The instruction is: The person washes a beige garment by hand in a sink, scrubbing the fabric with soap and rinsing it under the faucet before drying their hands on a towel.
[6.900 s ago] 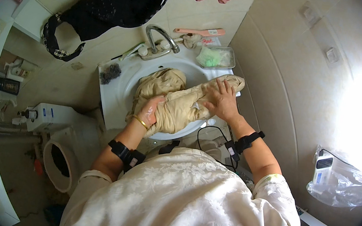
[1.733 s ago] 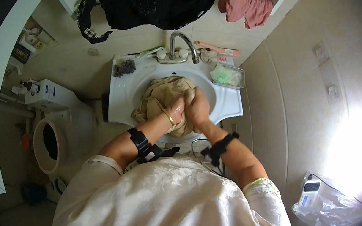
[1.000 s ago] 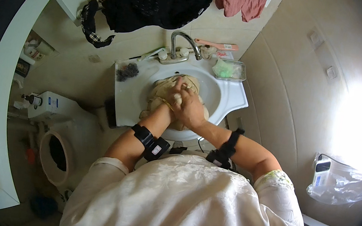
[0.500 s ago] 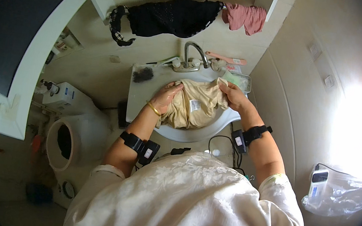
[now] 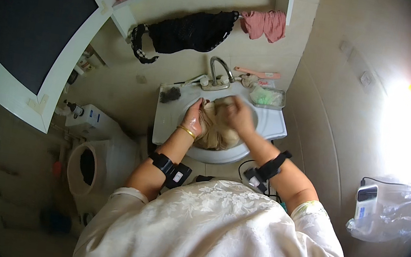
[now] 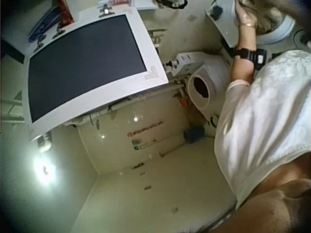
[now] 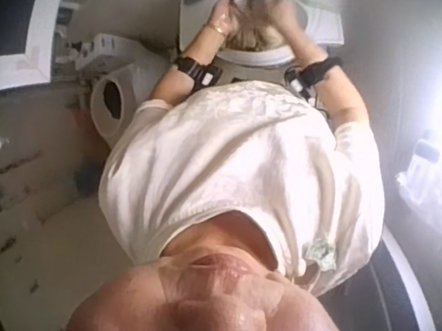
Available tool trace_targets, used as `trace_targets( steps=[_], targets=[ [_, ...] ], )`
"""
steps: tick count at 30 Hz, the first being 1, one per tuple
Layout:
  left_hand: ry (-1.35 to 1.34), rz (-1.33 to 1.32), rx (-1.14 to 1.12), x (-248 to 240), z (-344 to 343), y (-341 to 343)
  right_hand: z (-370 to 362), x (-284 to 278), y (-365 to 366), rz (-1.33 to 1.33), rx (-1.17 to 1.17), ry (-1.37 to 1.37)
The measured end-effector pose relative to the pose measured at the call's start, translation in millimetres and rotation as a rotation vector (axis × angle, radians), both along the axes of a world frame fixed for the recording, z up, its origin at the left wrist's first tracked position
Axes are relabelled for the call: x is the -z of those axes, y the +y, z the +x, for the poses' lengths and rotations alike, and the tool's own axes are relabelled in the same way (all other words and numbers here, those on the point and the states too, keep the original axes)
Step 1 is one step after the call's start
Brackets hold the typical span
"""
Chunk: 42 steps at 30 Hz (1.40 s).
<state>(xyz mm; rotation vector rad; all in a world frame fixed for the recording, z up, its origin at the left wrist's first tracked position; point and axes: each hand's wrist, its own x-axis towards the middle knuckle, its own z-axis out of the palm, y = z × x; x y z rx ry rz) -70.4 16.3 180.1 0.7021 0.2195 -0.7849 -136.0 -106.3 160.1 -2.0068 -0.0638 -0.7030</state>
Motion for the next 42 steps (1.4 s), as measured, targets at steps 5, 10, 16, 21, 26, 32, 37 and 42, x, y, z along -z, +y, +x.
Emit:
trace_targets(
  steps=[5, 10, 16, 21, 26, 32, 37, 42],
  targets=[
    [-0.193, 0.004, 0.228, 5, -27, -27, 18, -22, -3, -0.131, 0.214, 0.388],
    [-0.135, 0.153, 0.105, -3, -6, -24, 34, -13, 7, 0.042, 0.304, 0.353],
    [-0.059, -0.106, 0.183, 87, 54, 9, 24, -46, 65, -0.326, 0.189, 0.299],
    [-0.222, 0.083, 0.292, 18, 31, 3, 37, -58, 47, -0.107, 0.345, 0.458],
    [-0.247, -0.575, 0.652, 100, 84, 27, 25, -37, 111, -0.393, 0.167, 0.151],
    [-0.259, 0.272, 0.265, -13, 10, 12, 58, -48, 42, -0.101, 0.402, 0.495],
    [-0.058, -0.075, 0.342, 6, 49, 46, 59, -27, 87, -0.483, 0.235, 0.41],
    [-0.269, 0.234, 0.224, 18, 27, 26, 68, -41, 54, -0.195, 0.413, 0.402]
  ],
)
